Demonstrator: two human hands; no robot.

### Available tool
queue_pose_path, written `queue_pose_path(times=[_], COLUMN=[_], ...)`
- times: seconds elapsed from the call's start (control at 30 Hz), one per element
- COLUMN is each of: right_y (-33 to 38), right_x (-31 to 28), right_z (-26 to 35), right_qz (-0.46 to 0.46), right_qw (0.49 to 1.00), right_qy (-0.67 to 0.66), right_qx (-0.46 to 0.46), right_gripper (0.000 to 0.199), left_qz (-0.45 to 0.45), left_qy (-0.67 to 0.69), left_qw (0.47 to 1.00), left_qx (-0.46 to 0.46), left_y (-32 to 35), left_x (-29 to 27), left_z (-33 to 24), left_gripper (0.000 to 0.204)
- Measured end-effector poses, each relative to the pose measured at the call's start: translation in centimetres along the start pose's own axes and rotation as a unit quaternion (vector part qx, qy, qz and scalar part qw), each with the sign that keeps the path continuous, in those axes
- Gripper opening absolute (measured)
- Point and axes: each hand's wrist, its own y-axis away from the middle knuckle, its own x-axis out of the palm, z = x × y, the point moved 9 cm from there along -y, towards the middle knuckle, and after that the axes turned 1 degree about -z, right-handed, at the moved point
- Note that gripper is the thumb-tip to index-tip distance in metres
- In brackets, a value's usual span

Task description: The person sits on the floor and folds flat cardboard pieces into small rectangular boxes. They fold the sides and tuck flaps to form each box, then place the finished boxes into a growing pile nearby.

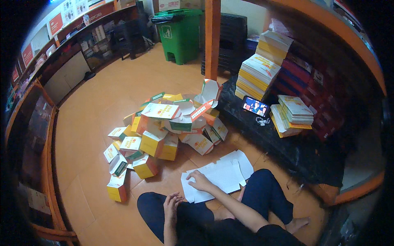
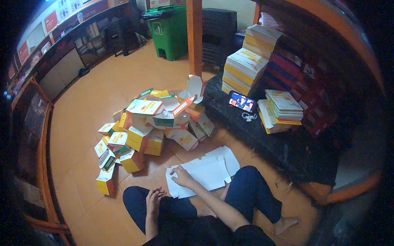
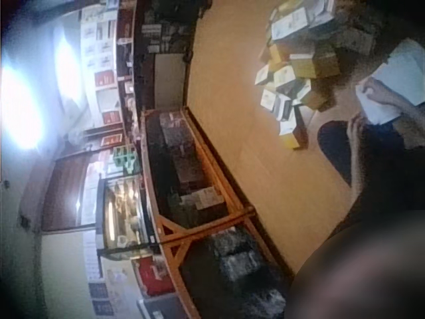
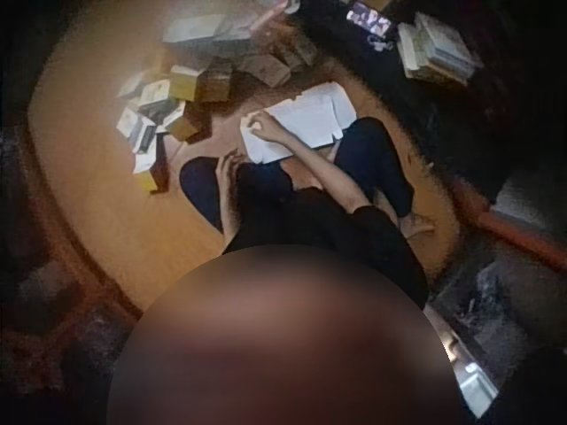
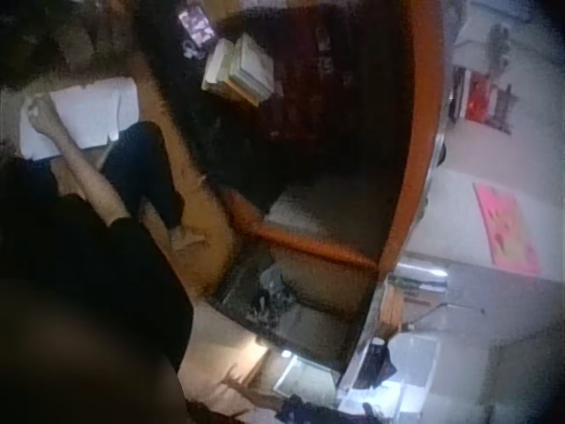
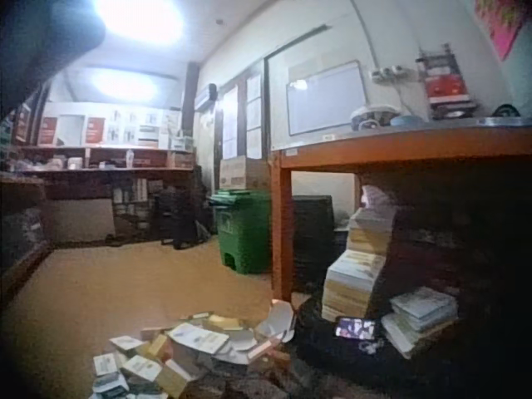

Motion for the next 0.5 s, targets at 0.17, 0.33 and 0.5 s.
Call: queue_pose_path(times=[0.17,0.33,0.5], right_y=[-0.1,0.3,1.2], right_x=[-1.0,-2.3,-2.0], right_z=[-3.5,-3.3,-1.4], right_qz=[-0.097,-0.088,-0.121], right_qw=[0.970,0.964,0.928], right_qy=[0.221,0.250,0.349], right_qx=[0.017,0.007,-0.043], right_gripper=[0.071,0.070,0.057], left_qz=[-0.011,-0.016,-0.001], left_qy=[-0.004,-0.026,-0.037], left_qw=[1.000,1.000,0.999], left_qx=[-0.001,-0.002,0.005], left_y=[-0.1,0.0,0.2], left_x=[-0.3,-0.2,0.0], left_z=[0.3,0.6,0.2], left_gripper=[0.028,0.028,0.029])
